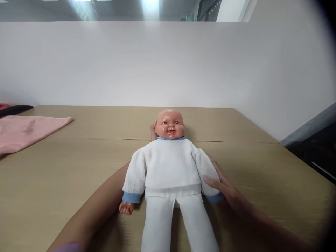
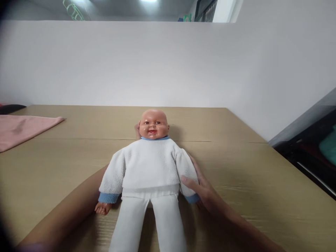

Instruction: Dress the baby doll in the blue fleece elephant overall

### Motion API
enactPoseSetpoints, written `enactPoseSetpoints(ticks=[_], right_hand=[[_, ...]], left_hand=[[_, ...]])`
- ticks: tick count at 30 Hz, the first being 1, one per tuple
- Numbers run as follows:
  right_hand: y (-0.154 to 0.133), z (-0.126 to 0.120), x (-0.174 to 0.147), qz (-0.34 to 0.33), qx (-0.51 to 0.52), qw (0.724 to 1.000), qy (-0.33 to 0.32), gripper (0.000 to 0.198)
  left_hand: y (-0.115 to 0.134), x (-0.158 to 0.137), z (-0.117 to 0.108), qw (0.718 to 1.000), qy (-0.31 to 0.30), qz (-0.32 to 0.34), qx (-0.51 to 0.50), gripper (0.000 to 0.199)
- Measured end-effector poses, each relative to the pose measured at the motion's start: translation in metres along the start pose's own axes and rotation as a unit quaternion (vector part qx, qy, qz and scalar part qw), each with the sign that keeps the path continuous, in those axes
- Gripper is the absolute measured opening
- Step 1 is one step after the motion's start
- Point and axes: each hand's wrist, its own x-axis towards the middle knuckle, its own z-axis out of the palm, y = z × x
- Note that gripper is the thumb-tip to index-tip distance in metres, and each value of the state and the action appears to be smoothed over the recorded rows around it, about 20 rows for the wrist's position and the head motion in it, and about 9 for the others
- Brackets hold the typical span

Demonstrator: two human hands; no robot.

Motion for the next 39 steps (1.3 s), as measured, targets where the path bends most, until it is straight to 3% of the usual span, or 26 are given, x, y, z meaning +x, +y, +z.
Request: enactPoseSetpoints(ticks=[3,6,9,12,20,27,35,39], right_hand=[[0.007,0.001,0.004,-0.035,-0.076,0.996,0.017,0.084],[0.020,0.001,0.005,-0.059,-0.149,0.986,0.037,0.082],[0.027,0.000,0.002,-0.067,-0.202,0.976,0.040,0.074],[0.029,-0.002,0.001,-0.079,-0.236,0.967,0.047,0.070],[0.027,-0.005,-0.001,-0.078,-0.254,0.963,0.049,0.064],[0.029,-0.007,0.000,-0.085,-0.256,0.962,0.042,0.066],[0.025,-0.008,0.001,-0.079,-0.264,0.961,0.032,0.064],[0.024,-0.008,0.002,-0.085,-0.267,0.960,0.027,0.062]], left_hand=[[0.002,0.020,-0.005,0.993,0.041,0.045,-0.097,0.054],[0.007,0.036,-0.015,0.998,0.021,0.037,-0.047,0.061],[0.020,0.046,-0.030,0.999,-0.020,-0.009,0.037,0.070],[0.033,0.052,-0.042,0.993,-0.027,-0.064,0.097,0.066],[0.038,0.049,-0.044,0.972,-0.123,-0.159,0.122,0.080],[0.035,0.051,-0.049,0.972,-0.120,-0.156,0.129,0.075],[0.032,0.063,-0.056,0.981,-0.037,-0.128,0.142,0.072],[0.032,0.059,-0.054,0.980,-0.057,-0.143,0.128,0.076]])
